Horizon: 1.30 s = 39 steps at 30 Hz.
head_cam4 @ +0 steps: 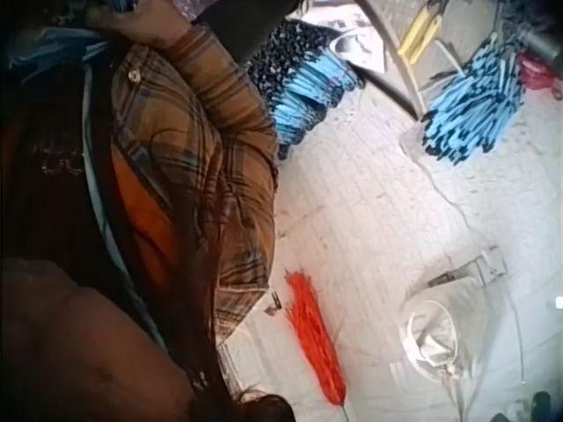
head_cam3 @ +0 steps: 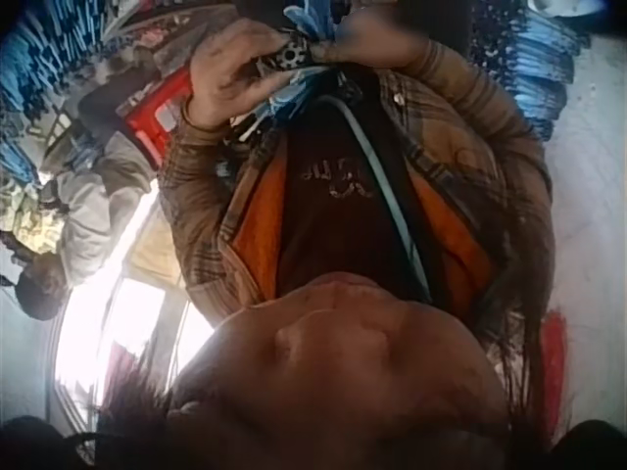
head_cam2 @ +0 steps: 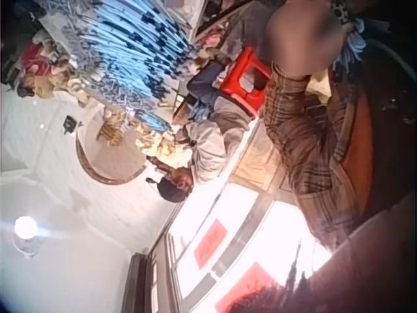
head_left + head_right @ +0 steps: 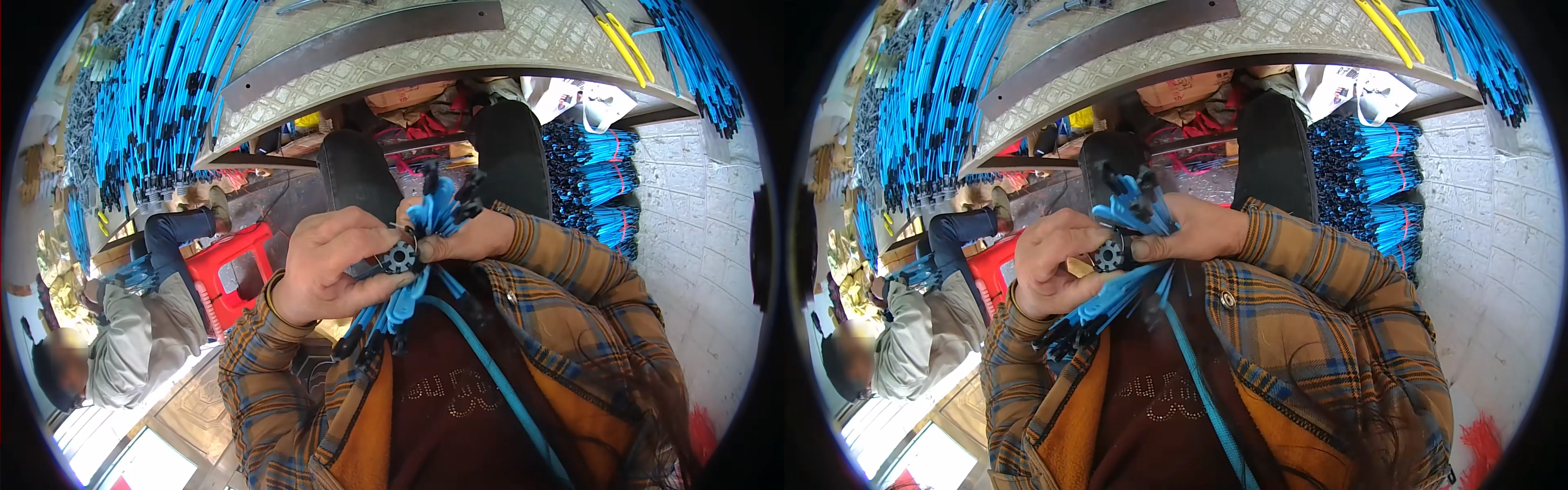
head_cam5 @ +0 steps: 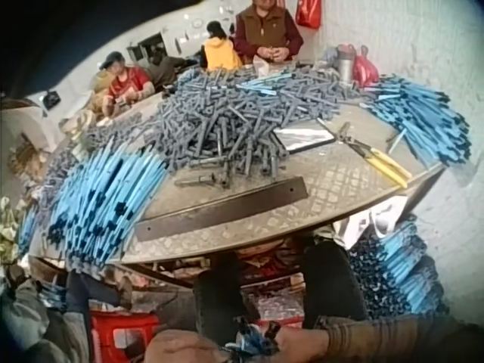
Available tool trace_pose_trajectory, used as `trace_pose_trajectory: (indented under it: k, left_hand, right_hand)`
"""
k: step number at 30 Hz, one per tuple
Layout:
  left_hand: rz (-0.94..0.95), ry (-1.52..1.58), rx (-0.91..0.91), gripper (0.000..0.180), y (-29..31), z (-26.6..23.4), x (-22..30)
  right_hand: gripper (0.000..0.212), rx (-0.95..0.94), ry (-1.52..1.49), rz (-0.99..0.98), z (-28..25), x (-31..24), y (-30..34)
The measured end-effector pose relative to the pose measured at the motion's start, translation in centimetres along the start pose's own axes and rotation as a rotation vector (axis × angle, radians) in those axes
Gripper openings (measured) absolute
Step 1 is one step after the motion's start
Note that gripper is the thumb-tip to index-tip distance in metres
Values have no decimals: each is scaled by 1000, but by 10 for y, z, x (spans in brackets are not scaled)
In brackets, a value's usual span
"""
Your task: The person bundles small blue plastic components by securing them with pliers and grouping them with rubber bands.
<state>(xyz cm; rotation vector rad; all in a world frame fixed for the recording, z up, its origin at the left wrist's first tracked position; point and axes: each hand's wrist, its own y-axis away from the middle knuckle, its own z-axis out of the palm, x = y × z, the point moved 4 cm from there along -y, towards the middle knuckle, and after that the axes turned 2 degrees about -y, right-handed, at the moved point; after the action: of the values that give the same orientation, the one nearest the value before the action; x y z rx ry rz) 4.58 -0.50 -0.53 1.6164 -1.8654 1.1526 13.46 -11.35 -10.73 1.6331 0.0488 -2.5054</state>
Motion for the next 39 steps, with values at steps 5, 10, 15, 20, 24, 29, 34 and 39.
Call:
trace_pose_trajectory:
  k: [5,10,15,20,24,29,34,39]
  left_hand:
    - [75,-1,-211,37,-6,-5,1]
    - [203,97,-184,52,-4,1,-7]
    - [111,266,10,62,-10,-2,-13]
    - [-107,324,-63,58,-23,-4,-33]
    - [-566,443,729,46,2,-49,-44]
    - [-146,383,813,43,7,-14,10]
    - [-270,187,729,44,5,6,-19]
    - [-329,-54,646,35,11,-1,-22]
  right_hand:
    - [49,-81,-154,25,3,4,-3]
    - [39,-245,-99,55,5,-3,-5]
    - [41,-296,56,20,7,-4,-6]
    - [37,-185,-15,-28,2,-7,-2]
    - [34,244,-194,-167,-18,-22,-9]
    - [33,624,56,-404,-17,-40,-39]
    - [41,661,165,-533,-5,-16,-62]
    - [57,621,548,-570,-5,-13,-57]
